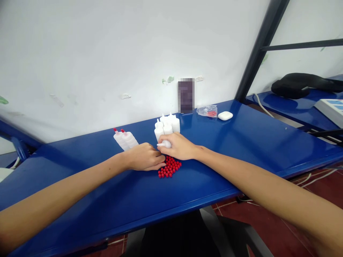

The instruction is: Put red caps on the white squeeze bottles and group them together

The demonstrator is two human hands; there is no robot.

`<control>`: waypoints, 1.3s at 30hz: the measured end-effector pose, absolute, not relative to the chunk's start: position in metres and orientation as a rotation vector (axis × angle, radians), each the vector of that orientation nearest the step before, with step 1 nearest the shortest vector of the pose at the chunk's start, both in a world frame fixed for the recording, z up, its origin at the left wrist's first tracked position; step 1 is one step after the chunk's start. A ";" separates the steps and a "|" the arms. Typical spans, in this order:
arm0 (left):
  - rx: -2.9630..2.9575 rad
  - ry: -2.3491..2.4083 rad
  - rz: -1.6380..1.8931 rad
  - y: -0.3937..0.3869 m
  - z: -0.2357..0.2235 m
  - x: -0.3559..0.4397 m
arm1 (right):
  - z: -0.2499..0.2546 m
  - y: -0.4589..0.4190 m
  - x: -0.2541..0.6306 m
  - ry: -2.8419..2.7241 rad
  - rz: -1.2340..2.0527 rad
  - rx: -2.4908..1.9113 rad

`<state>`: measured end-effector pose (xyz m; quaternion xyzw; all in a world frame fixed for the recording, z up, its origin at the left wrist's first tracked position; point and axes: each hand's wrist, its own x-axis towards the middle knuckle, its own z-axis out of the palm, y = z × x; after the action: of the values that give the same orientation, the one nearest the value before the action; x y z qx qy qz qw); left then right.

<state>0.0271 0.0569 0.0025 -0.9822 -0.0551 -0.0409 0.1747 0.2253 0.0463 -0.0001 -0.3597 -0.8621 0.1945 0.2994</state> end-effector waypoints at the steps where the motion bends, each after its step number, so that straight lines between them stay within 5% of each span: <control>1: -2.792 -0.168 -0.126 0.056 0.002 0.026 | 0.000 0.046 0.225 -2.287 0.516 -0.956; 14: -3.326 -0.678 -0.381 0.015 0.012 -0.016 | 0.020 0.046 0.230 -2.438 0.535 -0.773; 26: -2.855 -0.874 -0.952 0.013 -0.004 -0.032 | 0.046 0.033 0.189 -2.686 0.612 -0.855; 39: -2.773 -0.559 -1.046 0.011 -0.009 -0.023 | 0.026 0.017 0.187 -2.589 0.696 -0.750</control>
<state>-0.0226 0.0105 -0.0094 -0.9177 -0.1851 -0.3460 0.0626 0.1875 0.0170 0.0256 -0.2651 -0.9152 0.2461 0.1777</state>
